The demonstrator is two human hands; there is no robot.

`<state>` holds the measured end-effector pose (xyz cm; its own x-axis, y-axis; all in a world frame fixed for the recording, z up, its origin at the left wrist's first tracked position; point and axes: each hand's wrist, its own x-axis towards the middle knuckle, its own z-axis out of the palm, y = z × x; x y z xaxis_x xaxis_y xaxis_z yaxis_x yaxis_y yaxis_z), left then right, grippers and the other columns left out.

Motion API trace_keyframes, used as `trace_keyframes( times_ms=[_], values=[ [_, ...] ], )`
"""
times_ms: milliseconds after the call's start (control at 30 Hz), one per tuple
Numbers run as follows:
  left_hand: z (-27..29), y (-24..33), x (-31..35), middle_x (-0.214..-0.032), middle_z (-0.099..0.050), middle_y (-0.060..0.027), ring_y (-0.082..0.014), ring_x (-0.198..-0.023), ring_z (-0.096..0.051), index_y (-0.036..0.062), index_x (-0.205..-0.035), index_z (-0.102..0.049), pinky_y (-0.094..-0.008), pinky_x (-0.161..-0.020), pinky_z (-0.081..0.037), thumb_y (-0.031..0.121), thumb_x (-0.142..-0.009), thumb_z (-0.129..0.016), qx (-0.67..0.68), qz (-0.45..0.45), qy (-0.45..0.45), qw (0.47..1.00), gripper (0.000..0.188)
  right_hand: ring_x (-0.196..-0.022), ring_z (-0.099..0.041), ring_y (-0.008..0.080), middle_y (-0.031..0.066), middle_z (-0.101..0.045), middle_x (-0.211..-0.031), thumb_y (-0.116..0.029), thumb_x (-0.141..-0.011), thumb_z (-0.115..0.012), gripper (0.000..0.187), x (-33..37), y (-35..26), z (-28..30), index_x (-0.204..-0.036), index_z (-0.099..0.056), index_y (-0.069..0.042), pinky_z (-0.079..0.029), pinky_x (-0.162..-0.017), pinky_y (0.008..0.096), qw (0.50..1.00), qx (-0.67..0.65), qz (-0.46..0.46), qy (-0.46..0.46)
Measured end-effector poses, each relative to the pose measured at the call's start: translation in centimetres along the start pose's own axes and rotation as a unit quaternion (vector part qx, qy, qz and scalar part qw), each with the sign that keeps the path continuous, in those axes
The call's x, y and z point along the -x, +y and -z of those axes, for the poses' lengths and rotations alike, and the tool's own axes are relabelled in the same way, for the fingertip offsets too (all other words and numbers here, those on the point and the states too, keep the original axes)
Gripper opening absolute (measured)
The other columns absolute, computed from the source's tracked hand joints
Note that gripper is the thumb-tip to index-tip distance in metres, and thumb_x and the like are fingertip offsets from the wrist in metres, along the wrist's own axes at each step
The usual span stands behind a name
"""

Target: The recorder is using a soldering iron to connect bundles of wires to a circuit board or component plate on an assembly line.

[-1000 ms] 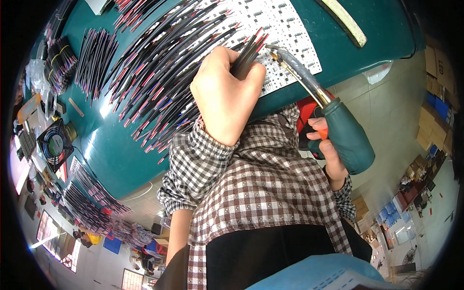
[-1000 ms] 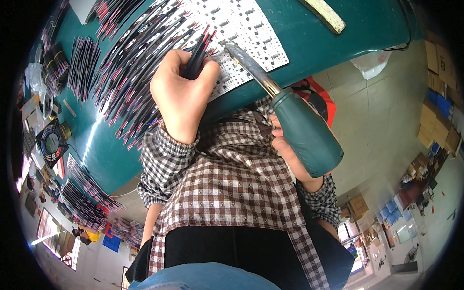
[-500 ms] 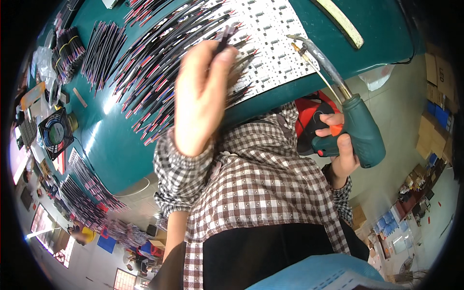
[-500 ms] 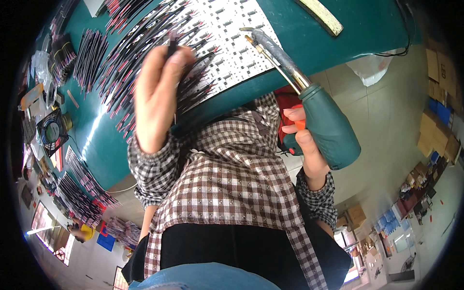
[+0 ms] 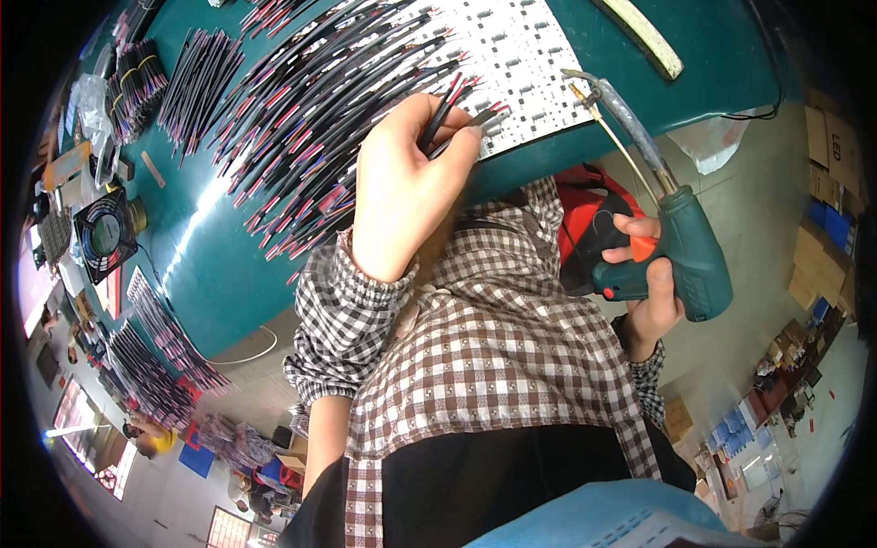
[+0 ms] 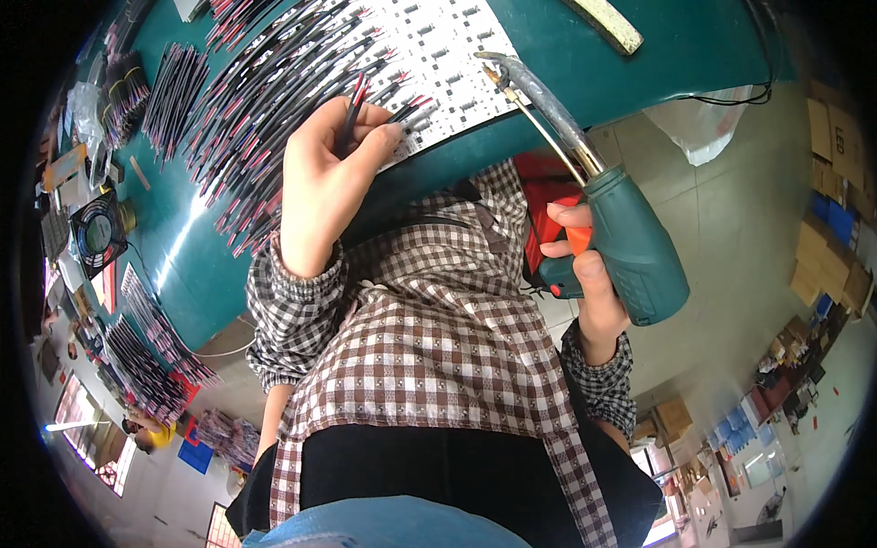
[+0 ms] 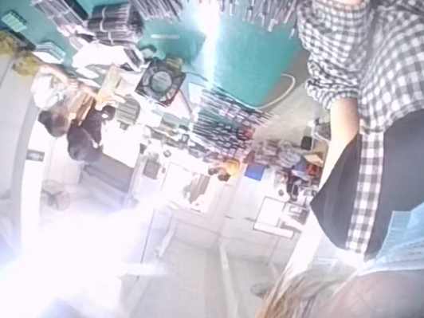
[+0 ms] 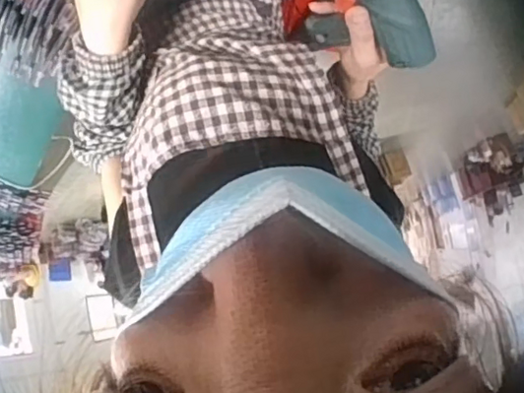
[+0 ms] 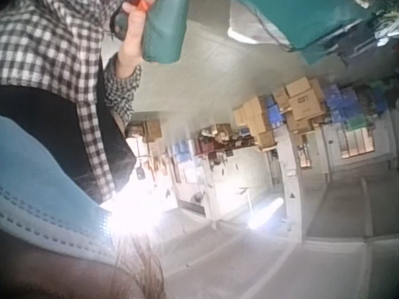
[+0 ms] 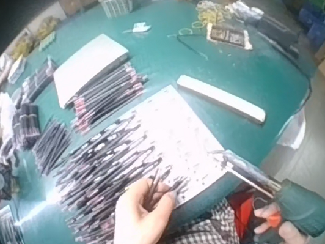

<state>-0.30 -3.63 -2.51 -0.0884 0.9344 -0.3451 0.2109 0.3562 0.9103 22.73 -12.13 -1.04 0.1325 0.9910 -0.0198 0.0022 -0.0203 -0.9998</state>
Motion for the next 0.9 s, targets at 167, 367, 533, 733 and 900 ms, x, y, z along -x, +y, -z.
trace_keyframes(
  times_ms=[167, 367, 533, 733, 900],
  values=[
    [-0.3, -0.6, -0.2, -0.064, -0.058, -0.0121, -0.0143, -0.058, -0.057, -0.0044, -0.079, -0.058, -0.0275, -0.058, -0.045, 0.011, -0.072, -0.063, -0.074, -0.051, 0.024, 0.996, 0.017, -0.083, -0.063, 0.0290, 0.0260, -0.057, -0.101, -0.020, -0.091, -0.046, 0.042, 0.1, 0.4, -0.1, -0.114, -0.045, 0.015, -0.056, -0.062, 0.0293, 1.000, 0.002, 0.005, -0.011],
    [-0.4, 0.0, -0.1, -0.062, -0.055, -0.0129, -0.0163, -0.054, -0.054, -0.0034, -0.080, -0.056, -0.0307, -0.055, -0.044, 0.013, -0.073, -0.064, -0.135, -0.079, 0.052, 0.986, 0.019, -0.084, -0.063, 0.0294, 0.0257, -0.057, -0.102, -0.020, -0.091, -0.046, 0.041, 0.5, 0.5, -0.1, -0.114, -0.045, 0.014, -0.056, -0.062, 0.0296, 1.000, 0.000, 0.003, -0.012],
    [0.6, 0.8, 0.9, -0.062, -0.056, -0.0080, -0.0120, -0.052, -0.052, -0.0032, -0.083, -0.056, -0.0267, -0.050, -0.042, 0.013, -0.081, -0.062, -0.078, -0.071, 0.007, 0.994, 0.017, -0.083, -0.063, 0.0290, 0.0255, -0.057, -0.103, -0.021, -0.090, -0.047, 0.042, 0.7, 0.5, 0.1, -0.114, -0.046, 0.014, -0.056, -0.061, 0.0297, 1.000, 0.000, -0.003, -0.012],
    [0.6, 1.9, 0.6, -0.058, -0.058, -0.0056, -0.0093, -0.048, -0.055, -0.0032, -0.085, -0.059, -0.0236, -0.046, -0.042, 0.012, -0.085, -0.056, -0.018, 0.035, -0.045, 0.998, 0.016, -0.083, -0.063, 0.0277, 0.0247, -0.057, -0.103, -0.024, -0.090, -0.048, 0.045, 0.7, 0.0, -0.4, -0.113, -0.046, 0.014, -0.056, -0.062, 0.0291, 1.000, 0.016, -0.018, -0.005],
    [-0.2, 0.9, 0.3, -0.064, -0.058, -0.0132, -0.0195, -0.052, -0.058, -0.0023, -0.082, -0.058, -0.0300, -0.051, -0.044, 0.010, -0.081, -0.058, -0.099, -0.026, -0.022, 0.994, 0.012, -0.082, -0.063, 0.0270, 0.0247, -0.057, -0.104, -0.027, -0.090, -0.049, 0.047, 1.0, 0.1, -0.1, -0.113, -0.046, 0.013, -0.055, -0.063, 0.0282, 0.999, 0.019, -0.032, -0.022]
  ],
)
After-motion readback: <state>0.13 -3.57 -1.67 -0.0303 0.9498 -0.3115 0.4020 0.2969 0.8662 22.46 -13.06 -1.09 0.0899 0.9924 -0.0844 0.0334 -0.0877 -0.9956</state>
